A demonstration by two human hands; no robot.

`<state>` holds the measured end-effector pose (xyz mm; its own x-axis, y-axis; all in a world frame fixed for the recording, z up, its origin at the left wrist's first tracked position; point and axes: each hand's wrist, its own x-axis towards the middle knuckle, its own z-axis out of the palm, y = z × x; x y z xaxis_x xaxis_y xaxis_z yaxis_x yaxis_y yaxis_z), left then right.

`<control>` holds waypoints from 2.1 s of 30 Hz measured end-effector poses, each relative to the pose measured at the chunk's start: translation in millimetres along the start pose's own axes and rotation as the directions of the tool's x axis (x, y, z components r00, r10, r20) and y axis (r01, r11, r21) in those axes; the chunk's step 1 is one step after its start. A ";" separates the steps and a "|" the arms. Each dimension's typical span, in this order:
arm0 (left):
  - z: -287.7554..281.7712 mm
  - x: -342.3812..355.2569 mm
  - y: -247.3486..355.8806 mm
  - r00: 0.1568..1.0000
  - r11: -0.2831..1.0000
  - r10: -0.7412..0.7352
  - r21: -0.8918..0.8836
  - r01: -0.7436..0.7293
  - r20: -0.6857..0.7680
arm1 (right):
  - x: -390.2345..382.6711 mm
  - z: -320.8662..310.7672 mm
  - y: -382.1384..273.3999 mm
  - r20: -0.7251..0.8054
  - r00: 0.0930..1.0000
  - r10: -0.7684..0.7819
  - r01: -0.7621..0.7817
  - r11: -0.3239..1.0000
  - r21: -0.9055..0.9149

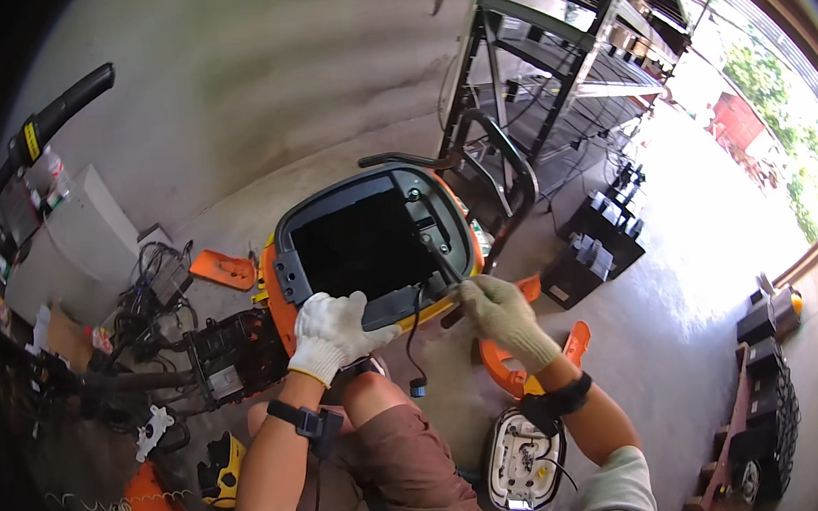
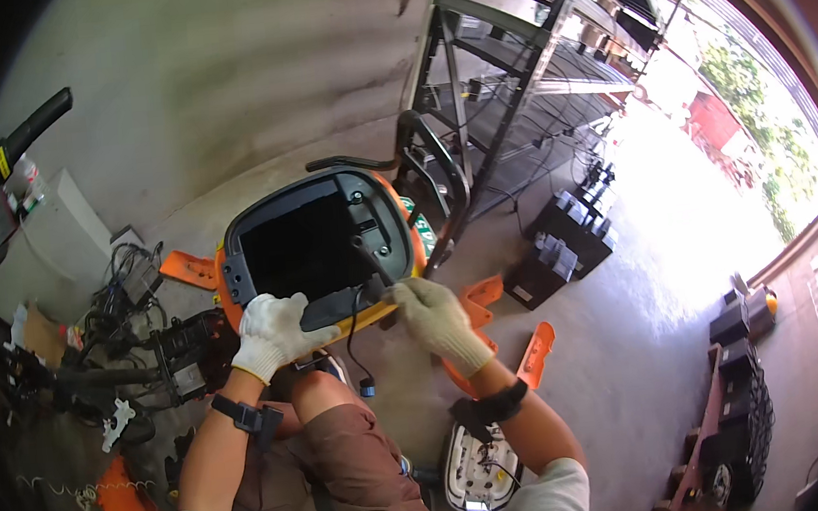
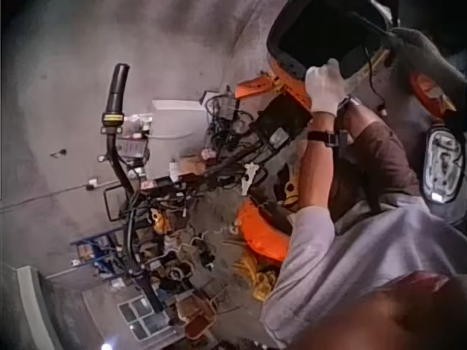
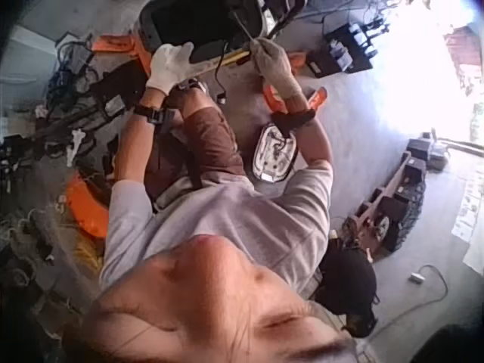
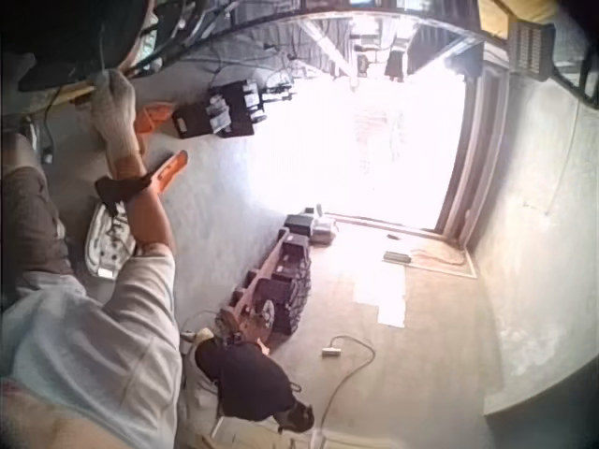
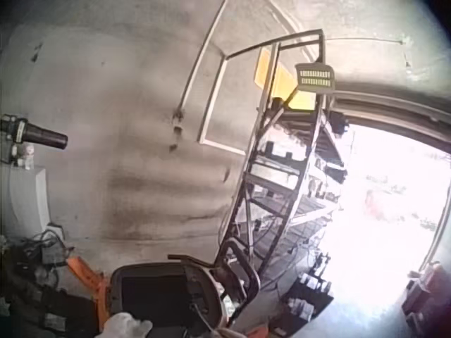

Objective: Repairing and assembling parts of an orange electric scooter.

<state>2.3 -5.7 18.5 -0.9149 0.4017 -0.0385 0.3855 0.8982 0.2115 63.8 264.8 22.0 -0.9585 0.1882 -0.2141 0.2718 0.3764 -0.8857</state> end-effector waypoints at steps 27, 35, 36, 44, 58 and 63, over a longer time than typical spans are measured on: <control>0.2 -4.6 -5.8 0.999 0.994 0.038 -0.103 -0.039 -0.010 | 17.2 -17.0 -17.6 0.255 0.934 0.250 -0.269 0.962 0.043; -3.6 -1.4 -0.3 0.994 1.000 0.000 -0.029 0.004 0.107 | 48.0 101.7 -54.2 0.387 0.922 -0.016 -0.348 0.405 0.846; -3.3 -1.5 -0.6 0.994 1.000 -0.001 -0.028 0.004 0.111 | 51.9 104.8 -59.3 0.372 0.928 0.022 -0.364 0.266 0.892; 2.7 -2.5 -2.8 1.000 0.998 0.007 -0.066 -0.006 0.014 | 3.8 38.3 -8.8 0.316 0.934 -0.167 0.042 0.929 0.367; 4.1 -5.3 -3.8 1.000 0.997 0.019 -0.080 -0.020 -0.007 | 43.6 -58.2 7.3 -0.003 0.994 -0.112 0.107 0.956 -0.274; -4.6 -5.1 -4.0 0.996 0.990 -0.011 -0.136 0.023 0.090 | 58.9 -83.9 5.6 0.192 0.966 -0.175 0.244 0.863 -0.443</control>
<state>4.9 -12.2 22.3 -0.9048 0.4059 -0.1284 0.3441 0.8748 0.3410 16.1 354.1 39.0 -0.9897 -0.0577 -0.1310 0.0388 0.7727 -0.6336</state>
